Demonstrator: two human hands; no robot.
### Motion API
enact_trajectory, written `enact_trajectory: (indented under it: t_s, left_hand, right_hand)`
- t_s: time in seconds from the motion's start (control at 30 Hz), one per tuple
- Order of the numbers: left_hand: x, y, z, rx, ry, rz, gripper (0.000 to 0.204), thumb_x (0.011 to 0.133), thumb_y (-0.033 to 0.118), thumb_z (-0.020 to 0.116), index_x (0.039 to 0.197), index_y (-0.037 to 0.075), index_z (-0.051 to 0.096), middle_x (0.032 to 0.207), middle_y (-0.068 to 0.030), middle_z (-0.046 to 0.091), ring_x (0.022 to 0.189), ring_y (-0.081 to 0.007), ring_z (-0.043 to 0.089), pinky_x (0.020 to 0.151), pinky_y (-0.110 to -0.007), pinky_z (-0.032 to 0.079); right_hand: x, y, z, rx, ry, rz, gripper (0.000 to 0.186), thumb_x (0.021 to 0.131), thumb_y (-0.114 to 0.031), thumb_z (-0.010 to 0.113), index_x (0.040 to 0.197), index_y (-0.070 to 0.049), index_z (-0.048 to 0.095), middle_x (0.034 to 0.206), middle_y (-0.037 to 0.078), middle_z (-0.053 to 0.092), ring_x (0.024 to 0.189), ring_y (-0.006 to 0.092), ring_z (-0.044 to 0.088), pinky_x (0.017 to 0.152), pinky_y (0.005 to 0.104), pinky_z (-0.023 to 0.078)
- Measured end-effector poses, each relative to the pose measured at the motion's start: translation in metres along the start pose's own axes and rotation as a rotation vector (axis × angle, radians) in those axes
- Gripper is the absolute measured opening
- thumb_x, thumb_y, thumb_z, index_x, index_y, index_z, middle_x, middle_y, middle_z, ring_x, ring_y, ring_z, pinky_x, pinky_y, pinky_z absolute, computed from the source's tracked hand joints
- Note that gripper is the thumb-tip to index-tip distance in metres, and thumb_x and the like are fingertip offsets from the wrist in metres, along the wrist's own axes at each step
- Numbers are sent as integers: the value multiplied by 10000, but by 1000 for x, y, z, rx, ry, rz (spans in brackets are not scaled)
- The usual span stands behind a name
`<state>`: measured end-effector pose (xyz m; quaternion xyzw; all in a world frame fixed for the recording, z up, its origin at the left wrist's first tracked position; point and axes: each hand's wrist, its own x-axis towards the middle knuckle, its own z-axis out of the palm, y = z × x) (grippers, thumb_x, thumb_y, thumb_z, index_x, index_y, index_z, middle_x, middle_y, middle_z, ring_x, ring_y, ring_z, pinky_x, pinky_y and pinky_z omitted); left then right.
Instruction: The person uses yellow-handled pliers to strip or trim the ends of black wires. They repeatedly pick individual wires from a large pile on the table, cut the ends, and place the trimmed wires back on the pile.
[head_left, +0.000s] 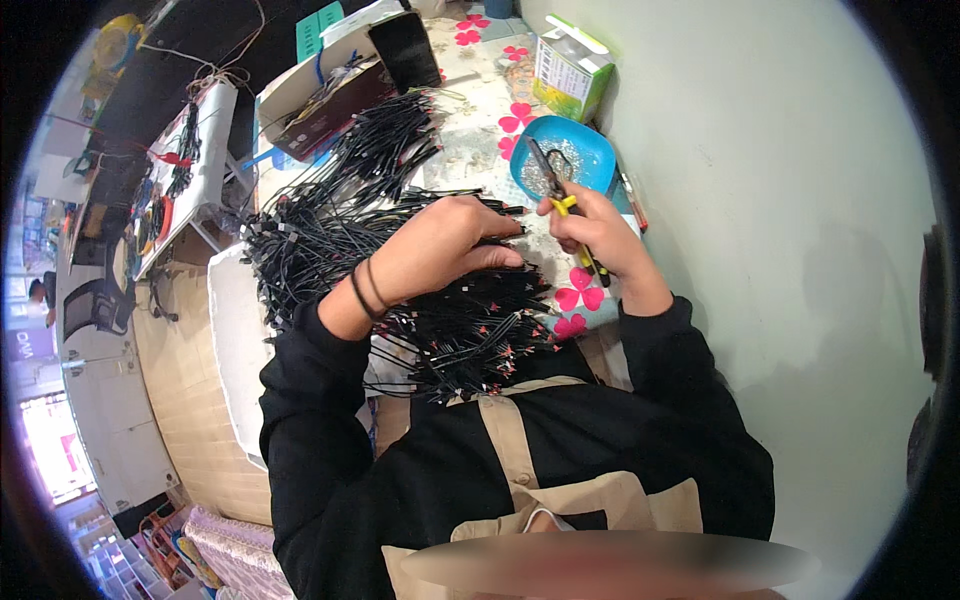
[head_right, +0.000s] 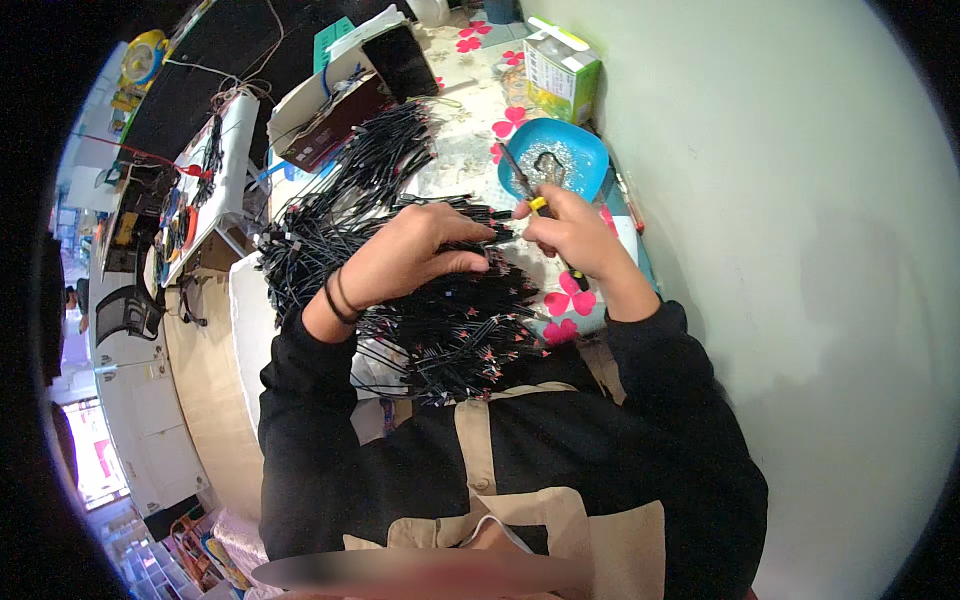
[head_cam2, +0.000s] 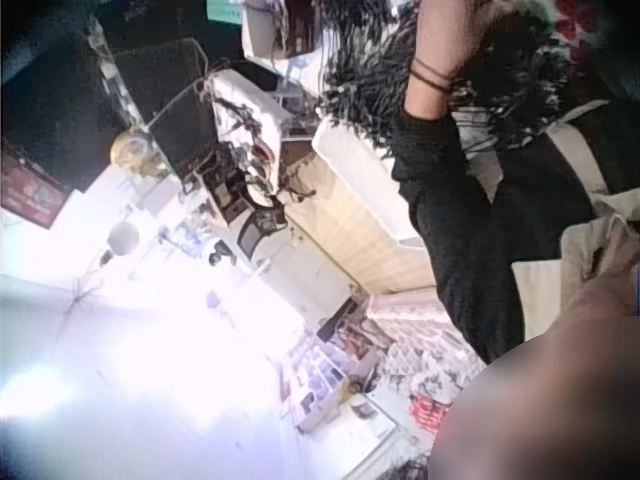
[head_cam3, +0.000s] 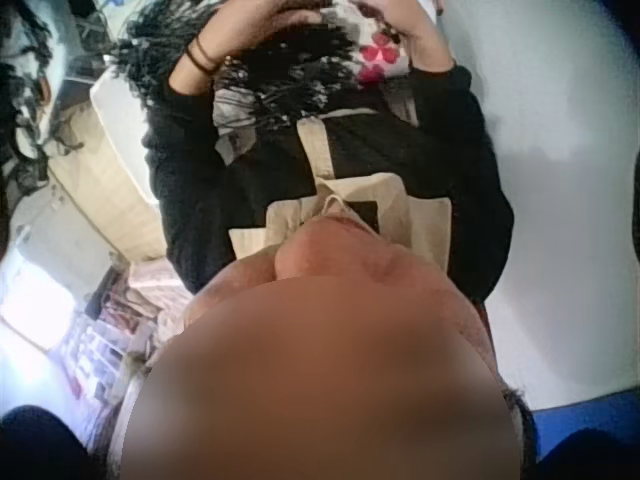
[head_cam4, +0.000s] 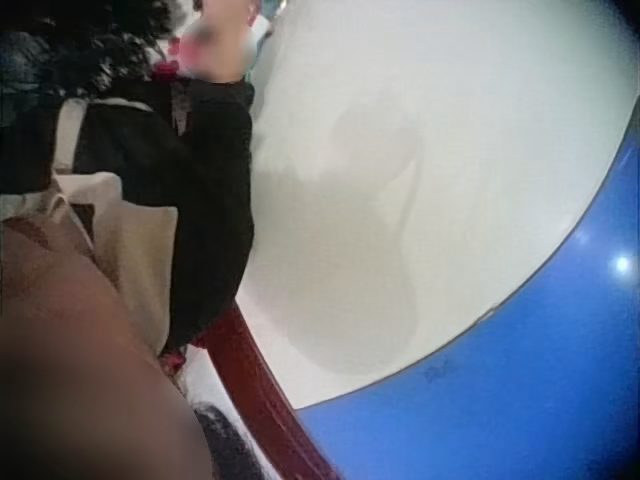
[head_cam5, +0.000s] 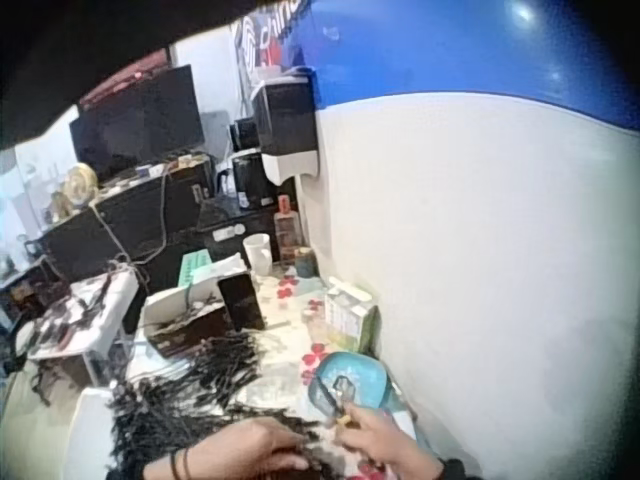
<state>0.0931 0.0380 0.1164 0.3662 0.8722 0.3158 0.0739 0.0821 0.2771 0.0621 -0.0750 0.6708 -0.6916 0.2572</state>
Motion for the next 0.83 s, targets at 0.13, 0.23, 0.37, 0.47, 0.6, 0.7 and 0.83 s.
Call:
enact_trajectory:
  t_s: [0.13, 0.23, 0.37, 0.47, 0.6, 0.7, 0.83]
  left_hand:
    - [7, -63, -28, -56, 392, -17, 270, 898, 225, 686, 1058, 8, 698, 945, -183, 703, 849, -283, 701, 753, -355, 540]
    - [53, -143, -67, 20, 788, -394, 374, 849, 195, 683, 1136, -41, 639, 960, -201, 694, 868, -325, 675, 783, -388, 534]
    - [96, -221, -87, 355, 838, -505, 330, 776, 172, 732, 984, -42, 591, 928, -231, 636, 960, -408, 605, 859, -462, 488]
    - [116, -242, -77, 213, 1116, -550, 377, 772, 134, 783, 969, 11, 486, 819, -145, 639, 760, -309, 650, 728, -398, 527]
    - [111, -243, -68, 145, 1045, -550, 407, 796, 87, 763, 1092, -17, 505, 903, -193, 688, 835, -331, 688, 749, -403, 543]
    - [108, -234, -74, 245, 928, -475, 239, 780, 97, 752, 983, 2, 669, 954, -188, 699, 907, -376, 674, 805, -451, 533]
    - [76, -227, -109, 400, 1090, -283, 188, 813, 79, 706, 982, 7, 665, 957, -221, 671, 925, -382, 634, 805, -438, 503]
  right_hand:
    - [1, 3, -1, -85, -28, -10, 309, 792, -142, 606, 1058, 14, 577, 750, -1, 538, 617, 76, 482, 564, 237, 379]
    - [0, 4, 1, -116, -81, -41, 329, 790, -127, 616, 1090, 2, 577, 791, -18, 531, 688, 71, 491, 643, 232, 399]
    - [-9, 11, -2, -188, -9, -28, 309, 781, -84, 619, 1077, -9, 569, 822, -33, 508, 731, 61, 474, 681, 227, 403]
    - [-21, 20, -13, -146, 13, 1, 312, 789, -72, 605, 1092, -15, 555, 818, -28, 499, 723, 65, 480, 670, 223, 407]
    - [-29, 38, -19, -65, 21, 42, 324, 798, -68, 596, 1113, -16, 538, 815, -21, 493, 714, 72, 487, 651, 225, 408]
    - [-31, 46, -16, -95, 28, 18, 355, 794, -66, 591, 1144, -19, 549, 822, -10, 507, 715, 79, 507, 629, 233, 408]
    - [-34, 48, -12, -85, 12, -48, 594, 824, -47, 582, 1407, -39, 470, 1128, 87, 597, 989, 127, 600, 859, 262, 491]
